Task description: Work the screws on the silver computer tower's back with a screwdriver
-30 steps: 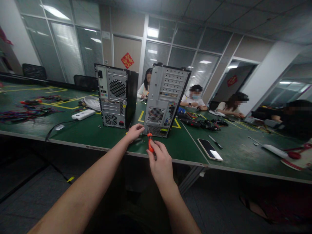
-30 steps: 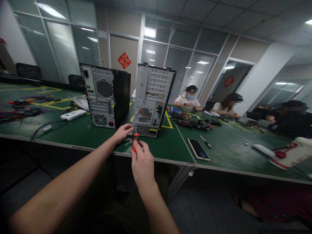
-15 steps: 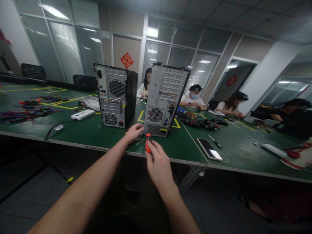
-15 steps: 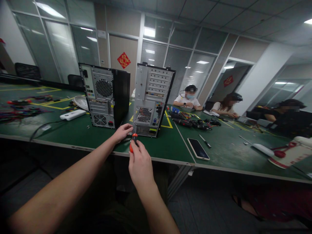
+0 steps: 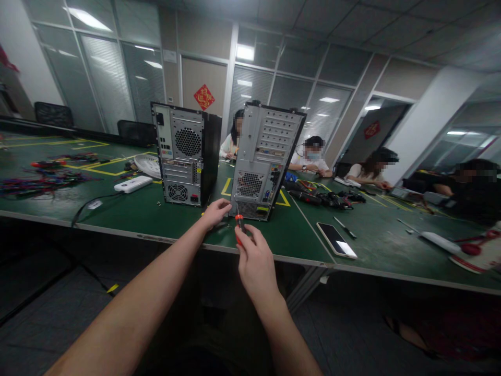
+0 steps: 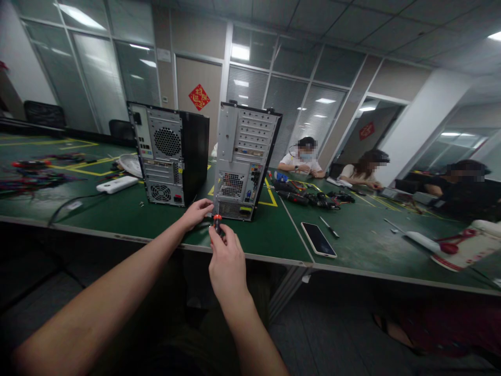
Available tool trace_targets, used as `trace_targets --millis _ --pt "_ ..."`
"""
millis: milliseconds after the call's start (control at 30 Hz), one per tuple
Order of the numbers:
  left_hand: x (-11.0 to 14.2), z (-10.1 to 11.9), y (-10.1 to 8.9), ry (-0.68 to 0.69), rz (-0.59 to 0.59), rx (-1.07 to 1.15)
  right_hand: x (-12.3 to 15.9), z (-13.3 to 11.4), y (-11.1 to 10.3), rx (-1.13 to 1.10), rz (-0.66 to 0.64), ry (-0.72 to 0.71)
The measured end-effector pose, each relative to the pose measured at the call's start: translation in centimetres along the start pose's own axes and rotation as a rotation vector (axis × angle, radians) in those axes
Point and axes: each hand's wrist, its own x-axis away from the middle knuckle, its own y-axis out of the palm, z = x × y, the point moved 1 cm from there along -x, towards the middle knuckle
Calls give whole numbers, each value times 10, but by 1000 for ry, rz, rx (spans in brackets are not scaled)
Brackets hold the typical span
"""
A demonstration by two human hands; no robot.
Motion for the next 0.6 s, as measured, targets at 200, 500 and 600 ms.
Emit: trace_targets --millis 200,500,600 --pt "0 0 0 2 9 -5 0 0 2 -36 8 26" --pt "4 7 0 -14 -13 -2 -1 5 6 -156 120 98" --pt "3 6 0 -9 -14 -5 -1 3 2 -123 121 75"
